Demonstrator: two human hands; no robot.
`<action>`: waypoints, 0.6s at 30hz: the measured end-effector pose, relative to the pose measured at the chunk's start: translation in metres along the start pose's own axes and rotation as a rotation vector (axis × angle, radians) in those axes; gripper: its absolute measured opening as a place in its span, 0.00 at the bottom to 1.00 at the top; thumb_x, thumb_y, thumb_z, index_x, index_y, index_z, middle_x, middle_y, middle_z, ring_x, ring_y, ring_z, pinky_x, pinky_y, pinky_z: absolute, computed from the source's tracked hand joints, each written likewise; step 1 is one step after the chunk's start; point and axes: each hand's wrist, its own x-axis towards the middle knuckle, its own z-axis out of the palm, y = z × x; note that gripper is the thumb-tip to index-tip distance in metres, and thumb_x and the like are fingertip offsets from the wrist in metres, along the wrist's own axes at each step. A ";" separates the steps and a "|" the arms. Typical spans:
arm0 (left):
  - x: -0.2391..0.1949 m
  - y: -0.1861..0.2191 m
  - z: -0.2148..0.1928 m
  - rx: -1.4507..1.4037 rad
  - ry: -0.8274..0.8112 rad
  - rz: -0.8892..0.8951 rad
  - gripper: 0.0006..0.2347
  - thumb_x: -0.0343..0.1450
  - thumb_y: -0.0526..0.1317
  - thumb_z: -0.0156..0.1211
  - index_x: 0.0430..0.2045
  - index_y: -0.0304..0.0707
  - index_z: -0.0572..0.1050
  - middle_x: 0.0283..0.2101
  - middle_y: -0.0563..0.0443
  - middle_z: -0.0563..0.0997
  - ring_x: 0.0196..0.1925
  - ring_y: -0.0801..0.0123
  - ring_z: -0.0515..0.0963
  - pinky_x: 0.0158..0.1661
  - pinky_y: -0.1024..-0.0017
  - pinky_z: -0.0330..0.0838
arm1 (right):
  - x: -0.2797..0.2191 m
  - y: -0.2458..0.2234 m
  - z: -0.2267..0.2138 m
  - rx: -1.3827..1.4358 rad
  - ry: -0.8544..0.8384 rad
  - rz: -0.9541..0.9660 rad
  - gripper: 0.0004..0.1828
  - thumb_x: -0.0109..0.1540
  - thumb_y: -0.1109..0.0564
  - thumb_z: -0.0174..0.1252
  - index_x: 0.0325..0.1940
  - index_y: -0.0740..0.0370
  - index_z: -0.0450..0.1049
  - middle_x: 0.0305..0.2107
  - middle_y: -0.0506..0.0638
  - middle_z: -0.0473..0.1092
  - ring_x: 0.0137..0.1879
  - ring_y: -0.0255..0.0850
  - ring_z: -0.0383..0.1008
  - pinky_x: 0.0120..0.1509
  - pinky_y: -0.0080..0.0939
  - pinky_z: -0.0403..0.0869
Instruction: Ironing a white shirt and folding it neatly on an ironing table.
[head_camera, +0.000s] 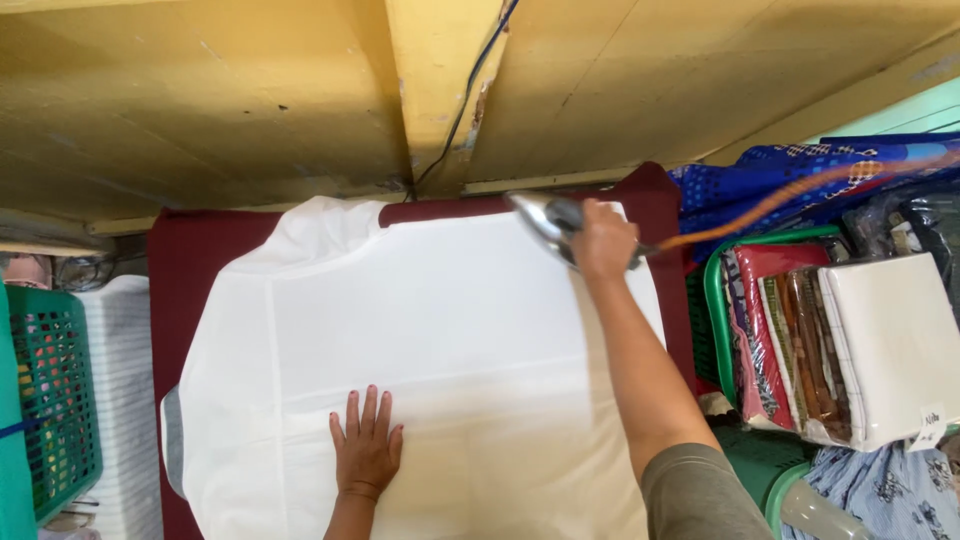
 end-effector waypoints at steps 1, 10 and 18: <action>-0.001 0.000 0.000 -0.001 -0.003 -0.001 0.26 0.71 0.51 0.46 0.66 0.48 0.58 0.74 0.52 0.53 0.77 0.53 0.46 0.68 0.36 0.44 | -0.003 0.013 -0.005 -0.001 -0.003 0.000 0.13 0.54 0.68 0.63 0.41 0.57 0.74 0.32 0.54 0.73 0.34 0.48 0.75 0.35 0.52 0.69; 0.000 0.001 -0.002 0.033 -0.024 0.004 0.27 0.71 0.51 0.48 0.66 0.48 0.59 0.74 0.51 0.54 0.77 0.53 0.48 0.68 0.35 0.46 | -0.011 0.084 -0.043 0.013 -0.044 0.093 0.14 0.52 0.60 0.67 0.39 0.57 0.72 0.33 0.55 0.73 0.39 0.56 0.76 0.42 0.56 0.71; 0.000 0.001 -0.006 0.025 0.018 0.008 0.27 0.72 0.51 0.48 0.67 0.47 0.59 0.75 0.50 0.53 0.77 0.52 0.48 0.68 0.36 0.46 | -0.027 -0.002 -0.027 0.268 -0.022 -0.315 0.15 0.49 0.68 0.66 0.37 0.54 0.76 0.29 0.49 0.75 0.35 0.46 0.75 0.37 0.49 0.69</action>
